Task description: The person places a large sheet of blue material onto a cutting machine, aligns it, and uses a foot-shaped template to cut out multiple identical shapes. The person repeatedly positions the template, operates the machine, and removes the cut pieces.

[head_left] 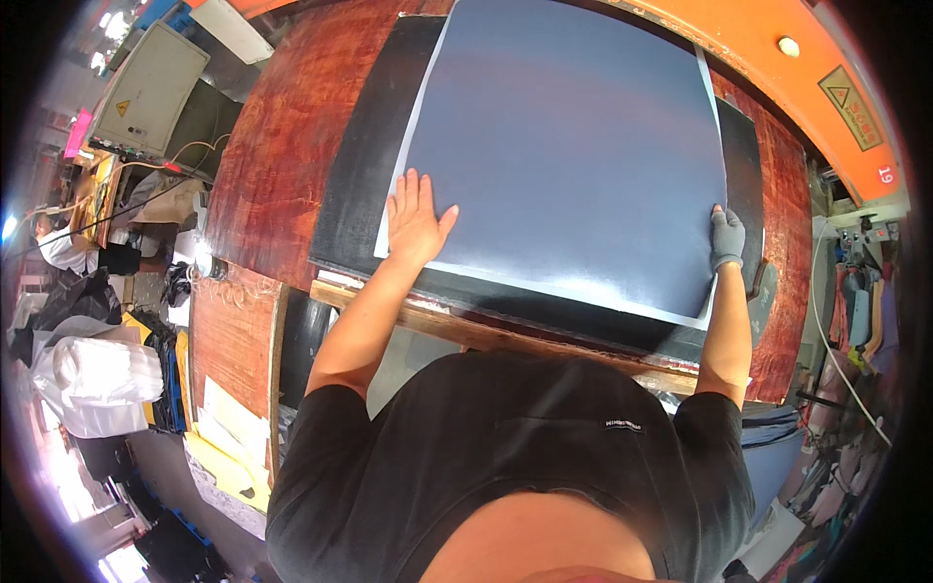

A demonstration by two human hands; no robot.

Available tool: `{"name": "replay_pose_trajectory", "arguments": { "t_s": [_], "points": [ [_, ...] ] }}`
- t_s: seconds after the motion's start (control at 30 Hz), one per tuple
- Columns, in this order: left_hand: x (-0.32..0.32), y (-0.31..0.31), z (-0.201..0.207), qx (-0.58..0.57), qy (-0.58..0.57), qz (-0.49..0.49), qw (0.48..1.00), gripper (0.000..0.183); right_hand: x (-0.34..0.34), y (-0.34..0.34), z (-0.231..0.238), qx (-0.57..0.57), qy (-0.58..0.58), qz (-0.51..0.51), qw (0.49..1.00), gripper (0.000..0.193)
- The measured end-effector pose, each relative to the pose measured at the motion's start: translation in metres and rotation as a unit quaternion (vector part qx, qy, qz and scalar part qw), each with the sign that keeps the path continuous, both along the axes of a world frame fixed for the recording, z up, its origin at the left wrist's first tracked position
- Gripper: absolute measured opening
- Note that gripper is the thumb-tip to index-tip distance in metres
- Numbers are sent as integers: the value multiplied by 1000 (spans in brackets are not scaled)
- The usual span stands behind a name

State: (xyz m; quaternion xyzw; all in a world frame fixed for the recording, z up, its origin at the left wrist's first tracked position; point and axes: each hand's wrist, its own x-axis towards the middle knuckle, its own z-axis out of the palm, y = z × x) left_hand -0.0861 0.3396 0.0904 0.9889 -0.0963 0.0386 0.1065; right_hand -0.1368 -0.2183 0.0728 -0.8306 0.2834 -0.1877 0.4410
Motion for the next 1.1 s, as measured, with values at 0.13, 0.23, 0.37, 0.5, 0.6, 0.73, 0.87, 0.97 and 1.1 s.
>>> {"name": "replay_pose_trajectory", "arguments": {
  "t_s": [0.13,0.23,0.37,0.5,0.6,0.73,0.87,0.97,1.1],
  "points": [
    [6,2,2,-17,10,-38,999,73,0,-8,-3,-12,63,11,998,34],
    [8,8,3,-34,18,-49,998,74,-1,-8,-4,-75,76,9,994,37],
    [7,15,2,-54,24,-67,996,73,-18,7,-3,-181,84,-24,980,37],
    [7,17,0,-47,21,-84,995,72,-28,20,4,-202,129,-49,969,39],
    [16,12,1,-35,17,-82,996,72,-16,23,10,-259,169,-57,949,42],
    [29,5,0,-45,18,-76,996,72,3,26,10,-277,158,-92,943,44],
    [30,8,-6,-50,-14,-99,994,70,-4,30,6,-306,124,-91,939,47],
    [33,15,-11,-66,-58,-128,988,64,-10,27,4,-277,162,-90,943,48],
    [30,38,-8,-77,-24,-173,982,59,-16,22,6,-284,179,-91,938,46]
  ]
}}
